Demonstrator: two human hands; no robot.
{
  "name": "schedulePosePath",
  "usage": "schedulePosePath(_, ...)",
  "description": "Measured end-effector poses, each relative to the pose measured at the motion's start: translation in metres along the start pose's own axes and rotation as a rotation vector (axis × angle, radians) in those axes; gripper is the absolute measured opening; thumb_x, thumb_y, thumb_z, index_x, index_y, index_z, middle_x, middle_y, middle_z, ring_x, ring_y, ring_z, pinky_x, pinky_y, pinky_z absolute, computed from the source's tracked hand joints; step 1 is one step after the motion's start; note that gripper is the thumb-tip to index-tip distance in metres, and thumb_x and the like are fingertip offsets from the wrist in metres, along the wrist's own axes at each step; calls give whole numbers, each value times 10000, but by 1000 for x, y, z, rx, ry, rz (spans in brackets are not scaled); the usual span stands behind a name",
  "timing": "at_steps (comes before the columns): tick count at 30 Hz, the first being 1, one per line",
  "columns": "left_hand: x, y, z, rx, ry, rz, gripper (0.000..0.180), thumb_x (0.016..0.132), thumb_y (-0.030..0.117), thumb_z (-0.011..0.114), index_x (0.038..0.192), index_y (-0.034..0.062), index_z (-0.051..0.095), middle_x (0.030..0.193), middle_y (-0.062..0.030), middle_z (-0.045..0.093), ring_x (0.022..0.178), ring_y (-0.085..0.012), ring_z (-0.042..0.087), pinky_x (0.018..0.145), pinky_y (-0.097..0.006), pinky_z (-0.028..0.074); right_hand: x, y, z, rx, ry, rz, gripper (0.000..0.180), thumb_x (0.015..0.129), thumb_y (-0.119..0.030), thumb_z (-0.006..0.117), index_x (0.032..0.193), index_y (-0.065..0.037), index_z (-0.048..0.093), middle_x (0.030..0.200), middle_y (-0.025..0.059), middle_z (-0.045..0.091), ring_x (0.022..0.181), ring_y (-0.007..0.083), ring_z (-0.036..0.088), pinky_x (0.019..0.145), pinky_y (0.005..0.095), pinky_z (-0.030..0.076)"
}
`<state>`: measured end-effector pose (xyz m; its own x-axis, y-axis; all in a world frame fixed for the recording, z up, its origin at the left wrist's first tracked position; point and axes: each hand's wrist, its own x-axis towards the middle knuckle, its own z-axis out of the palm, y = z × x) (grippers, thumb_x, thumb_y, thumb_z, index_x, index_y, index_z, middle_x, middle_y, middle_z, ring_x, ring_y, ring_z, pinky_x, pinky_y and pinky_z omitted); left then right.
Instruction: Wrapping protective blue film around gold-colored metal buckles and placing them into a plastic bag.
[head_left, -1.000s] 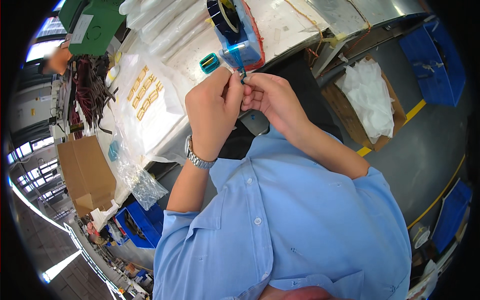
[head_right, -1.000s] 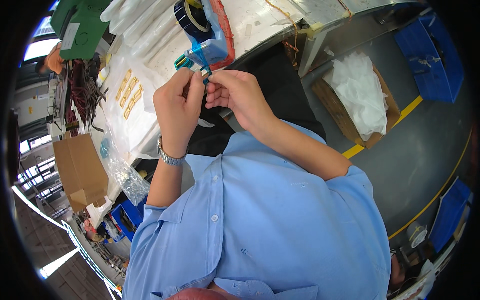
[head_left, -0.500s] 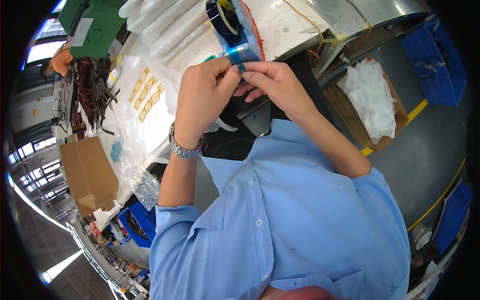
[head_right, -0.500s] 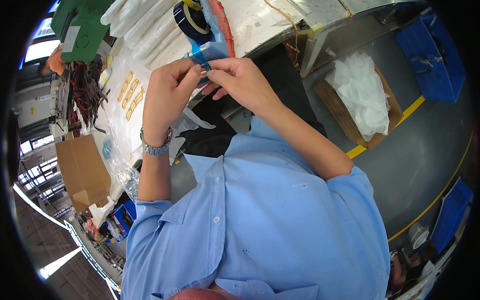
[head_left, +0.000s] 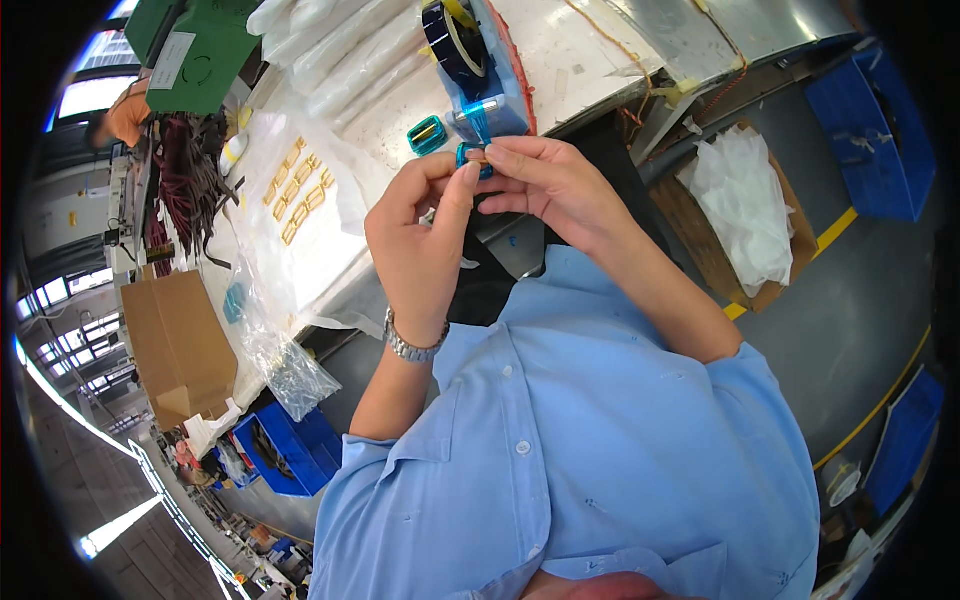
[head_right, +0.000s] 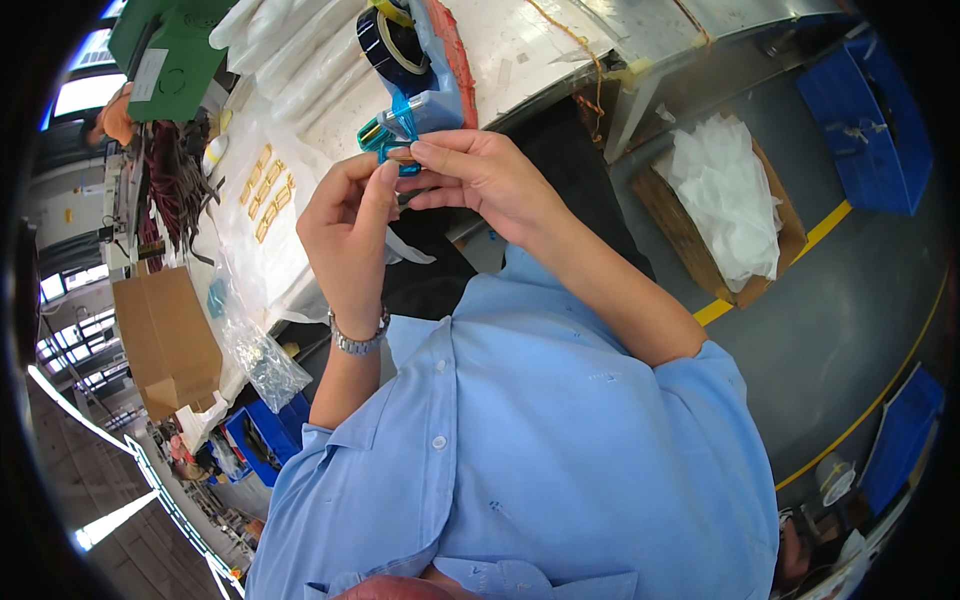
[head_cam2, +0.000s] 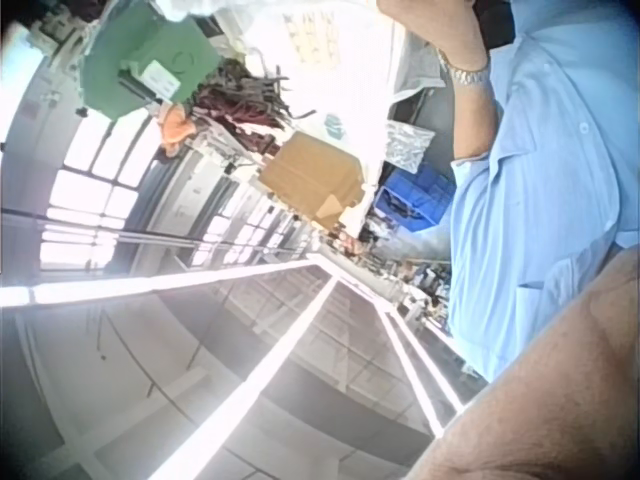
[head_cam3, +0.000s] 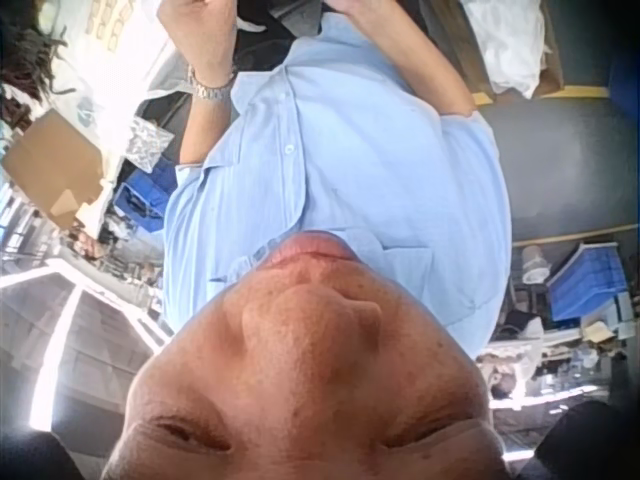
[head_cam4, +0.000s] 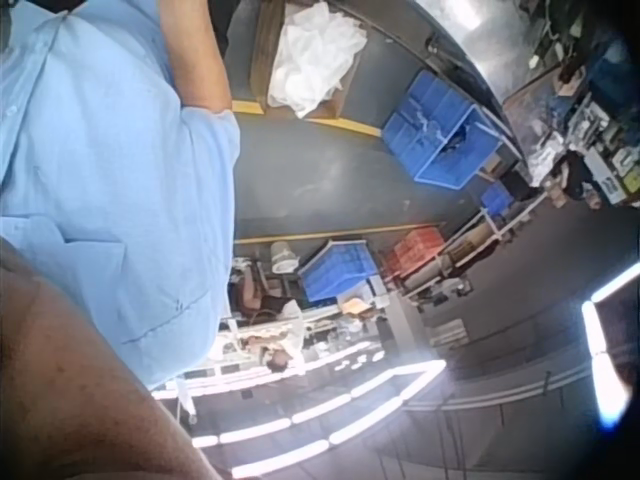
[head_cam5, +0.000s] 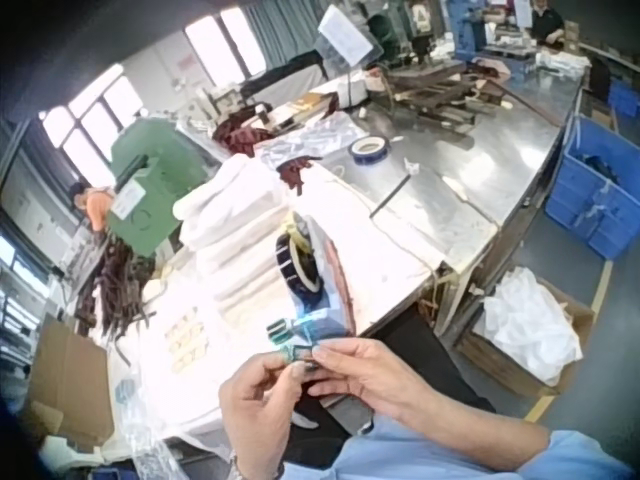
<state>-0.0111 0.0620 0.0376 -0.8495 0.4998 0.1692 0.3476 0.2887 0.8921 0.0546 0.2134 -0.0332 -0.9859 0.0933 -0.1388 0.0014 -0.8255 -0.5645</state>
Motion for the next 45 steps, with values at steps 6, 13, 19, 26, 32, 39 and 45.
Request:
schedulePosePath(6,-3,-13,7,-19,136,225,93,975,49,762,1046,-9,773,854,-59,720,748,-122,648,707,-268,512,-5,11,9,220,23,36,305,1090,-242,665,1301,-30,728,1114,34,737,995,112,687,816,272,571)
schedulePosePath(13,4,6,3,-95,-33,16,175,1060,114,699,1051,-48,763,781,-21,695,691,-70,632,619,-224,515,-10,23,23,515,-17,75,196,1101,-231,645,1127,-42,691,913,3,619,837,107,580,731,237,509)
schedulePosePath(19,15,-7,8,-113,-107,-12,188,1051,123,697,979,-41,753,709,-39,706,630,-77,679,580,-234,550,-10,27,13,575,0,123,207,1110,-245,624,1055,-50,664,899,17,606,828,115,574,709,202,498)
schedulePosePath(26,23,-4,5,-196,-165,-146,217,1061,136,682,949,-44,728,705,-42,690,595,-95,668,554,-248,561,-9,14,5,153,154,83,242,1091,-253,650,1163,-39,739,1000,7,720,917,92,658,747,229,536)
schedulePosePath(32,29,3,4,-253,-205,-200,265,1074,165,672,942,-61,714,725,-52,674,593,-114,666,539,-258,576,1,0,8,-490,162,-314,325,1089,-235,653,1279,12,747,1013,27,772,925,72,693,810,265,573)
schedulePosePath(39,27,-3,3,-366,-219,-227,273,1085,193,662,977,-51,714,750,-44,660,607,-135,661,569,-284,597,-8,-9,19,-544,56,-346,261,1082,-176,646,1178,46,746,936,13,756,859,63,672,767,256,559)
schedulePosePath(45,18,-27,12,-375,-304,-414,274,1088,168,640,920,-43,689,729,-48,666,613,-140,696,580,-280,605,-20,13,-13,-647,114,-248,256,1066,-156,665,1190,57,734,929,18,759,851,39,650,756,245,545)
